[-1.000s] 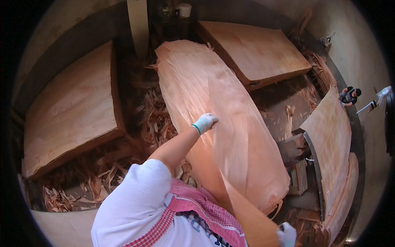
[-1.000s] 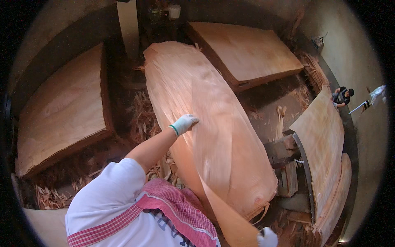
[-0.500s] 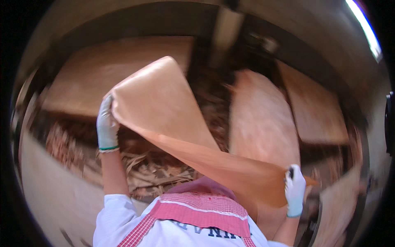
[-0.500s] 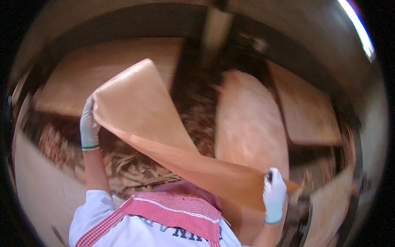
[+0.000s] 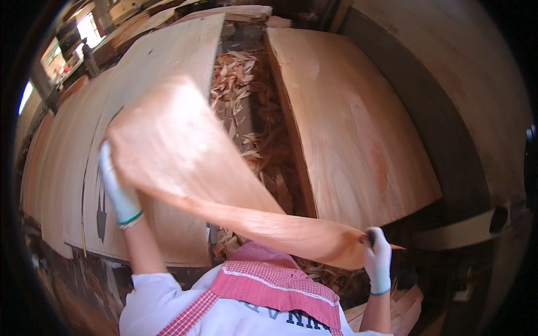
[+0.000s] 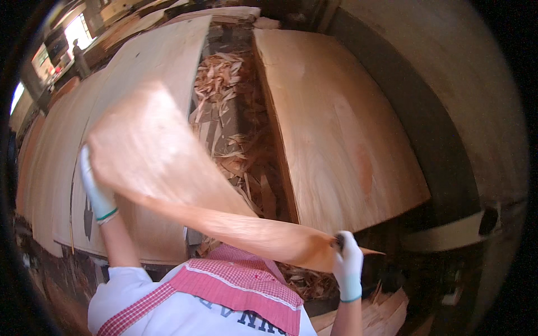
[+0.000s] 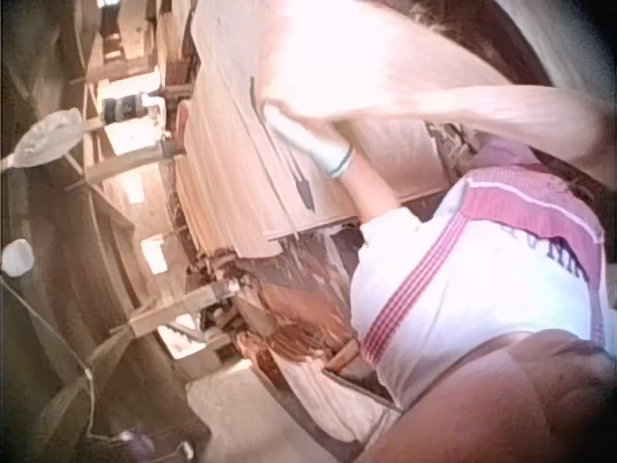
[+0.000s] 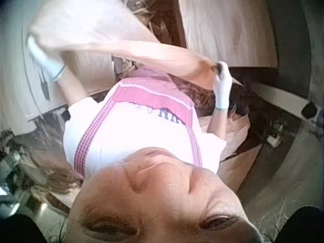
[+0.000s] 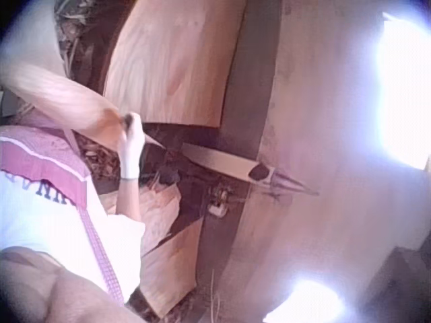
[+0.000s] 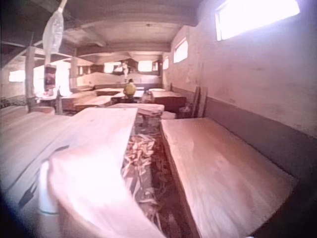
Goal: The person handles and organizes thin sheets of wood veneer on a large work surface, using a small blade to trim edges and applying adhesive tape to join or repair sections.
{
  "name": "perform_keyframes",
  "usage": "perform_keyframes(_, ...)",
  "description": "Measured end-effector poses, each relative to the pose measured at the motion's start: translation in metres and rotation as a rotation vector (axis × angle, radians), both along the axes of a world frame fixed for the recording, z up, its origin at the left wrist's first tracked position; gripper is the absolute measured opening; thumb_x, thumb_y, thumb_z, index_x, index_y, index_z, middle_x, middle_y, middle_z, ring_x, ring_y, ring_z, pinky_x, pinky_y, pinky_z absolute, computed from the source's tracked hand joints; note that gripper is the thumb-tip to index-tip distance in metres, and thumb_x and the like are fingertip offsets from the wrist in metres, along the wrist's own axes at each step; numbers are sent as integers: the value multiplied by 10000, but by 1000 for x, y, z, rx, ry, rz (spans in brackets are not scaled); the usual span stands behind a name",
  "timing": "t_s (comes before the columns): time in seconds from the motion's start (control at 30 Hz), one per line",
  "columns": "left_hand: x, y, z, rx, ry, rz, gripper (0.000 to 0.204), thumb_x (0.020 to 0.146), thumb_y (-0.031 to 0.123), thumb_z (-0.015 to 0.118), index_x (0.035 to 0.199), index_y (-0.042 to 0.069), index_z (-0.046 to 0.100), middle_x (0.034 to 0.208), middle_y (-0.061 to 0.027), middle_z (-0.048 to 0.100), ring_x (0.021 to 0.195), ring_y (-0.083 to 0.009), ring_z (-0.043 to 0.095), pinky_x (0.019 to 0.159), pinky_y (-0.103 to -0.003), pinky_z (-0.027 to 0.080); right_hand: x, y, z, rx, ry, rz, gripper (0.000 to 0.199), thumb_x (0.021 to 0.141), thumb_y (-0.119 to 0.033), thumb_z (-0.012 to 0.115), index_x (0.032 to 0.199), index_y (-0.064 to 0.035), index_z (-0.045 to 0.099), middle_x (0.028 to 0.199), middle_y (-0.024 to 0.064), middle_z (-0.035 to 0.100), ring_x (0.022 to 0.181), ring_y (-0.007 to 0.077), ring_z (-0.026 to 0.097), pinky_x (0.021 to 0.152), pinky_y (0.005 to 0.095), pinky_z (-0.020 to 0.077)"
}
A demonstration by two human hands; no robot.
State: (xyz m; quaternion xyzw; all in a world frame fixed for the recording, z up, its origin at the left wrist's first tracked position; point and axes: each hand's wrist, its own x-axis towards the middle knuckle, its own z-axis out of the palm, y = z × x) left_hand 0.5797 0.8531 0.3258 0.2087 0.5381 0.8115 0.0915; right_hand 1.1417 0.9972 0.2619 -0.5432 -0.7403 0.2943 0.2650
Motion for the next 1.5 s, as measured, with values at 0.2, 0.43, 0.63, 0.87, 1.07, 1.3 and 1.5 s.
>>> perform_keyframes(0.2,10,-9,8,-228,600,665,420,1019,160,426,1411,10,413,1391,-132,470,1221,-202,501,1062,-322,389,-119,154,-38,-104,5,318,102,860,9,577,961,-2,561,824,176,606,786,255,622,737,313,490)
perform_keyframes(0.43,-109,114,-5,-265,429,790,368,1010,170,454,1309,-39,507,1304,-144,527,1194,-215,512,1011,-343,414,-251,342,-62,69,-95,420,110,837,-24,589,945,-10,606,885,193,636,855,335,643,758,360,501)
perform_keyframes(0.63,-202,267,25,-146,291,805,427,982,234,522,1296,-55,510,1312,-138,531,1210,-206,500,1021,-332,396,-347,481,-56,33,-78,375,122,847,-107,621,944,-36,601,916,187,636,887,379,623,749,402,503)
perform_keyframes(0.87,-296,427,23,-79,285,848,377,969,229,547,1236,-36,541,1232,-101,561,1128,-189,529,979,-324,411,-464,648,-85,-1,-23,388,109,860,-91,631,931,-8,629,840,159,654,772,223,654,722,315,505)
perform_keyframes(1.07,-389,533,24,-67,296,953,329,973,207,537,1215,-15,552,1164,-67,569,1058,-147,535,921,-304,432,-621,824,-79,16,20,559,129,840,-111,645,926,-18,619,882,190,646,835,348,637,741,364,508)
perform_keyframes(1.3,-486,583,11,-214,227,1065,247,978,220,526,1103,15,583,1004,-36,611,911,-112,565,796,-267,459,-843,986,-56,100,67,820,143,843,-118,641,955,-33,611,904,201,646,862,371,631,743,397,505)
perform_keyframes(1.5,-587,660,-21,-382,207,1296,258,978,244,526,1084,17,588,973,-20,617,862,-80,553,727,-236,449,-1057,1099,-45,262,60,989,198,833,-113,646,995,-14,589,947,230,643,896,405,622,758,418,499)
